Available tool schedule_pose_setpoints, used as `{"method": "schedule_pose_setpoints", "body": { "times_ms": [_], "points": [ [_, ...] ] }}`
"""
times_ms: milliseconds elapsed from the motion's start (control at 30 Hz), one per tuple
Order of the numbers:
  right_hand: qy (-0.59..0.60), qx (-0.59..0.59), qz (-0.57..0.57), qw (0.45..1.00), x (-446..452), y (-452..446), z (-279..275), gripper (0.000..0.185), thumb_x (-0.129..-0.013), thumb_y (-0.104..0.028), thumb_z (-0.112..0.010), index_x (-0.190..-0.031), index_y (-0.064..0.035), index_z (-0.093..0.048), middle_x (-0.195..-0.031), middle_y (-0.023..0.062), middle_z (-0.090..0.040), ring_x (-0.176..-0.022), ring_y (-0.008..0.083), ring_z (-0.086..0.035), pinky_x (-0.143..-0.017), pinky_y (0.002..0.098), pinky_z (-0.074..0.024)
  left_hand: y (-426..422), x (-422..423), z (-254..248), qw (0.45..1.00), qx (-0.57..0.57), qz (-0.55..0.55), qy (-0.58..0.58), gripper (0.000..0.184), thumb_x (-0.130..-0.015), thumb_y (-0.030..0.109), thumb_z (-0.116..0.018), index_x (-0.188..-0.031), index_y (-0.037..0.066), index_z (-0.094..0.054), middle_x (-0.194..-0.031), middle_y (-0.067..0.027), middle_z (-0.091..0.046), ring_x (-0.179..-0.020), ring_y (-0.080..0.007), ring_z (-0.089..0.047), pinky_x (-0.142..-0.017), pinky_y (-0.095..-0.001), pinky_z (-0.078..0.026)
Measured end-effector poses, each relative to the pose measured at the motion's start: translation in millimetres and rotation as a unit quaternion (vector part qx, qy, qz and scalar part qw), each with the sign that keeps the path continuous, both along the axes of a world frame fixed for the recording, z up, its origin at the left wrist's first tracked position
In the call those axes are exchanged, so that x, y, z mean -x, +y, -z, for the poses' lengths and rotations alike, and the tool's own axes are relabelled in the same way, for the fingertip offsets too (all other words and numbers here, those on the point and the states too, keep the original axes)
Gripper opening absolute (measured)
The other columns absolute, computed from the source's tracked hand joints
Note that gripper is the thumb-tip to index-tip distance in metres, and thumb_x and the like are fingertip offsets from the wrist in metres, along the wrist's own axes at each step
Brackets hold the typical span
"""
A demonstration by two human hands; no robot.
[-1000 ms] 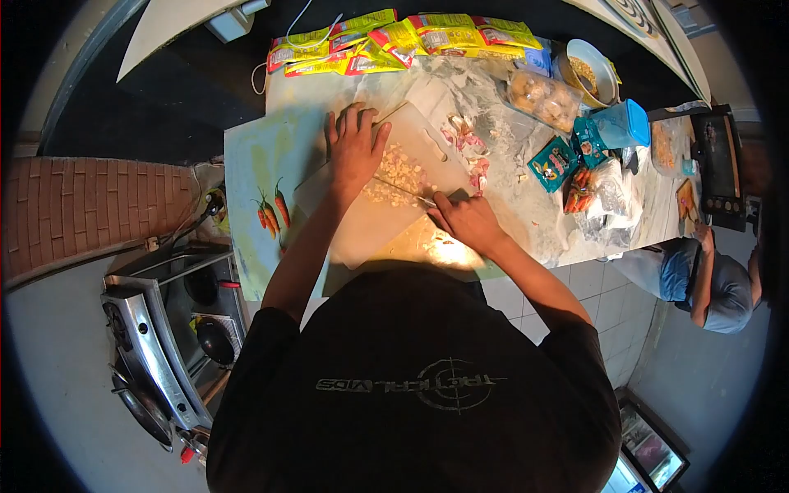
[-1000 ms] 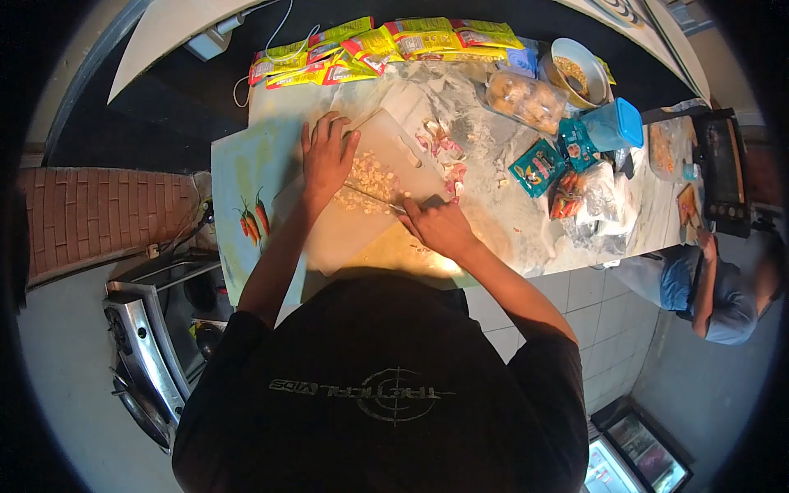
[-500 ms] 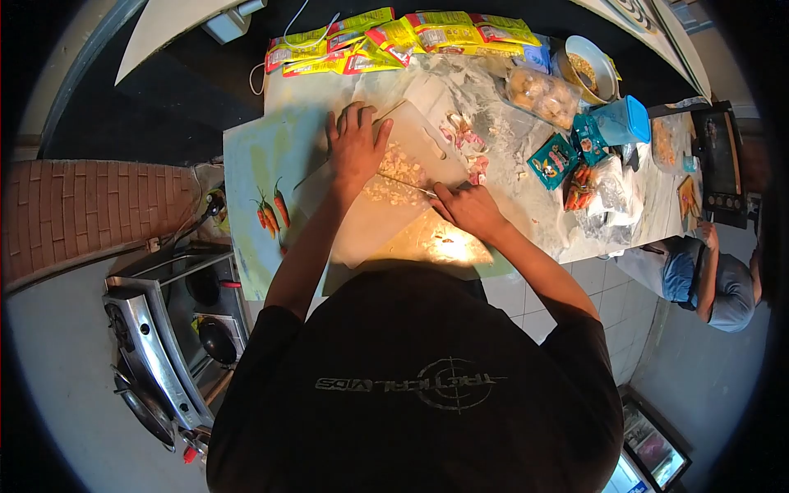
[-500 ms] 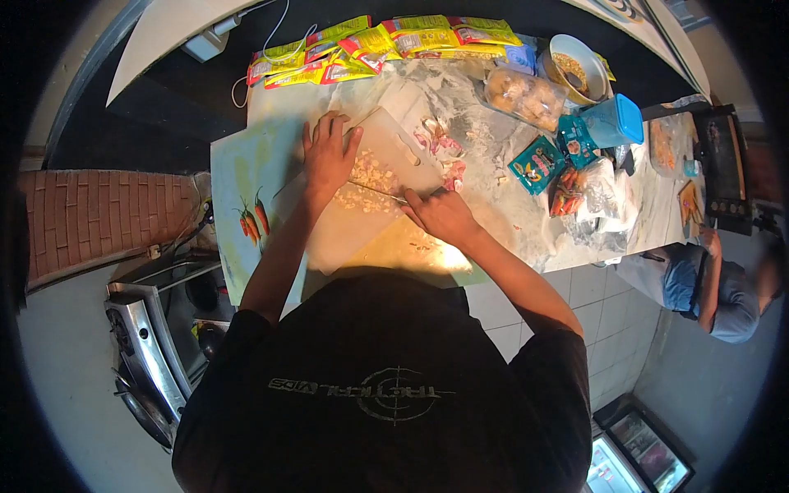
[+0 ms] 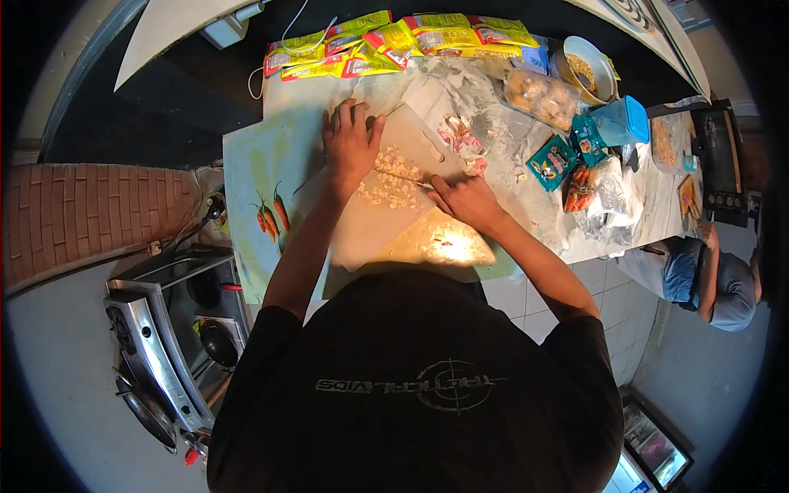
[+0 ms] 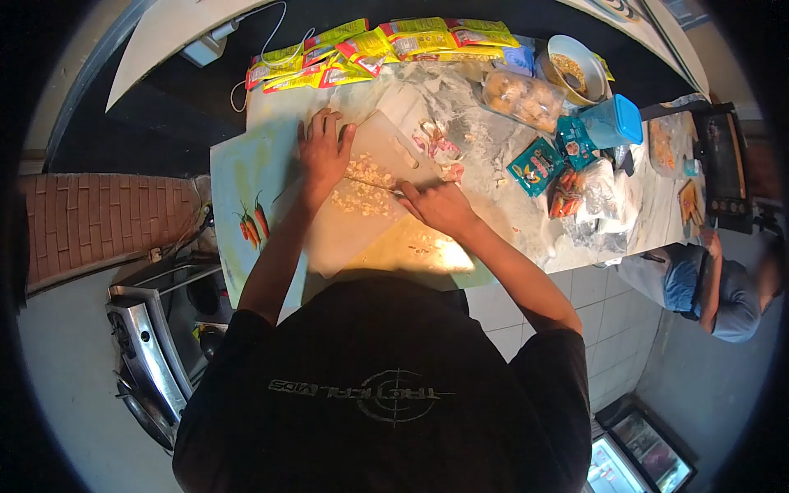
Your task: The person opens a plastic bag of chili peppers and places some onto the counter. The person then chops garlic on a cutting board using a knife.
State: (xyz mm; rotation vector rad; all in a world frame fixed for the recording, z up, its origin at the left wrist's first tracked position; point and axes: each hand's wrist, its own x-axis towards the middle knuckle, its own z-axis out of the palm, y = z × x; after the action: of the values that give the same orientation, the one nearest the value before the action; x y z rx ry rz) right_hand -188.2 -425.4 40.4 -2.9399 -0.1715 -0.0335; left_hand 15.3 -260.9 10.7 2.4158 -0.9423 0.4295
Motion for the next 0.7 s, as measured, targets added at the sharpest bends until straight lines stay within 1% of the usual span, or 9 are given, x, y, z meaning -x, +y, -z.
{"method": "schedule_pose_setpoints", "body": {
  "times_ms": [133,200,300,367,400,467,600,633,700],
  "points": [
    [0.009,0.001,-0.007,1.000,-2.5,-1.0,-9.0,0.030,-0.101,-0.037,-0.049,-0.103,-0.0082,-0.057,-0.050,0.0131,-0.057,-0.048,0.0331,-0.061,-0.048,0.0430,-0.0461,-1.0,-3.7,-2.1,1.000,-0.007,0.010,-0.011,0.039,-0.096,0.041,-0.057,-0.116,0.007,-0.060,-0.125,-0.0119,-0.054,-0.120,-0.0303,-0.054,-0.113,-0.0563,-0.028],
    [0.024,-0.005,-0.012,1.000,-4.4,-7.0,-10.2,0.030,-0.101,-0.038,-0.049,-0.104,-0.0085,-0.056,-0.050,0.0134,-0.057,-0.049,0.0334,-0.061,-0.049,0.0437,-0.0462,-1.6,-4.3,-5.0,1.000,0.005,0.008,0.007,0.038,-0.098,0.041,-0.054,-0.120,0.010,-0.058,-0.130,-0.0103,-0.054,-0.121,-0.0311,-0.054,-0.113,-0.0575,-0.026],
    [0.006,-0.016,-0.025,1.000,-12.6,-15.0,-9.1,0.030,-0.102,-0.039,-0.047,-0.104,-0.0098,-0.055,-0.051,0.0132,-0.057,-0.049,0.0340,-0.061,-0.052,0.0447,-0.0457,-7.0,-10.8,-10.5,1.000,-0.002,0.013,0.000,0.039,-0.098,0.041,-0.054,-0.121,0.010,-0.058,-0.131,-0.0113,-0.054,-0.122,-0.0318,-0.054,-0.113,-0.0579,-0.026],
    [0.100,-0.021,0.006,0.995,-20.0,-14.2,-13.4,0.031,-0.103,-0.040,-0.044,-0.102,-0.0111,-0.054,-0.052,0.0129,-0.058,-0.049,0.0338,-0.061,-0.053,0.0450,-0.0439,-8.4,-12.2,0.9,1.000,-0.010,0.000,-0.006,0.040,-0.097,0.042,-0.055,-0.119,0.009,-0.059,-0.128,-0.0118,-0.055,-0.120,-0.0311,-0.054,-0.112,-0.0575,-0.029],
    [0.097,-0.019,0.007,0.995,-21.8,-16.2,-11.9,0.031,-0.103,-0.040,-0.044,-0.102,-0.0111,-0.054,-0.052,0.0129,-0.058,-0.049,0.0338,-0.061,-0.053,0.0450,-0.0439,-11.9,-14.4,-0.3,1.000,-0.016,-0.011,-0.013,0.041,-0.096,0.043,-0.056,-0.117,0.008,-0.060,-0.125,-0.0124,-0.056,-0.119,-0.0303,-0.055,-0.111,-0.0570,-0.031],
    [0.084,0.026,-0.013,0.996,-21.2,-16.6,-4.7,0.037,-0.103,-0.043,-0.041,-0.110,-0.0102,-0.057,-0.049,0.0092,-0.058,-0.048,0.0305,-0.063,-0.046,0.0448,-0.0439,-12.9,-13.8,-0.9,1.000,-0.016,-0.003,-0.017,0.041,-0.096,0.043,-0.056,-0.117,0.008,-0.060,-0.125,-0.0125,-0.056,-0.118,-0.0305,-0.055,-0.111,-0.0571,-0.031],
    [0.030,0.060,-0.036,0.997,-23.7,-19.9,-13.4,0.037,-0.104,-0.043,-0.040,-0.109,-0.0101,-0.057,-0.049,0.0090,-0.058,-0.050,0.0301,-0.063,-0.047,0.0448,-0.0447,-10.8,-14.9,-3.8,1.000,-0.009,0.000,-0.028,0.041,-0.096,0.043,-0.056,-0.117,0.008,-0.060,-0.124,-0.0127,-0.057,-0.118,-0.0303,-0.055,-0.112,-0.0569,-0.030],
    [0.035,0.042,-0.034,0.998,-26.6,-22.3,-14.8,0.037,-0.103,-0.043,-0.041,-0.108,-0.0101,-0.057,-0.052,0.0098,-0.060,-0.052,0.0302,-0.064,-0.048,0.0446,-0.0461,-11.3,-17.5,-5.2,1.000,-0.007,0.000,-0.031,0.041,-0.096,0.043,-0.056,-0.117,0.008,-0.060,-0.124,-0.0127,-0.057,-0.118,-0.0303,-0.055,-0.112,-0.0569,-0.030],
    [0.050,0.003,-0.029,0.998,-27.1,-24.4,-15.8,0.037,-0.102,-0.043,-0.043,-0.106,-0.0099,-0.058,-0.059,0.0115,-0.063,-0.056,0.0304,-0.065,-0.050,0.0441,-0.0491,-11.6,-19.5,-6.2,1.000,-0.006,0.008,-0.010,0.042,-0.098,0.043,-0.053,-0.122,0.009,-0.057,-0.132,-0.0126,-0.053,-0.123,-0.0324,-0.053,-0.113,-0.0572,-0.027]
  ]
}}
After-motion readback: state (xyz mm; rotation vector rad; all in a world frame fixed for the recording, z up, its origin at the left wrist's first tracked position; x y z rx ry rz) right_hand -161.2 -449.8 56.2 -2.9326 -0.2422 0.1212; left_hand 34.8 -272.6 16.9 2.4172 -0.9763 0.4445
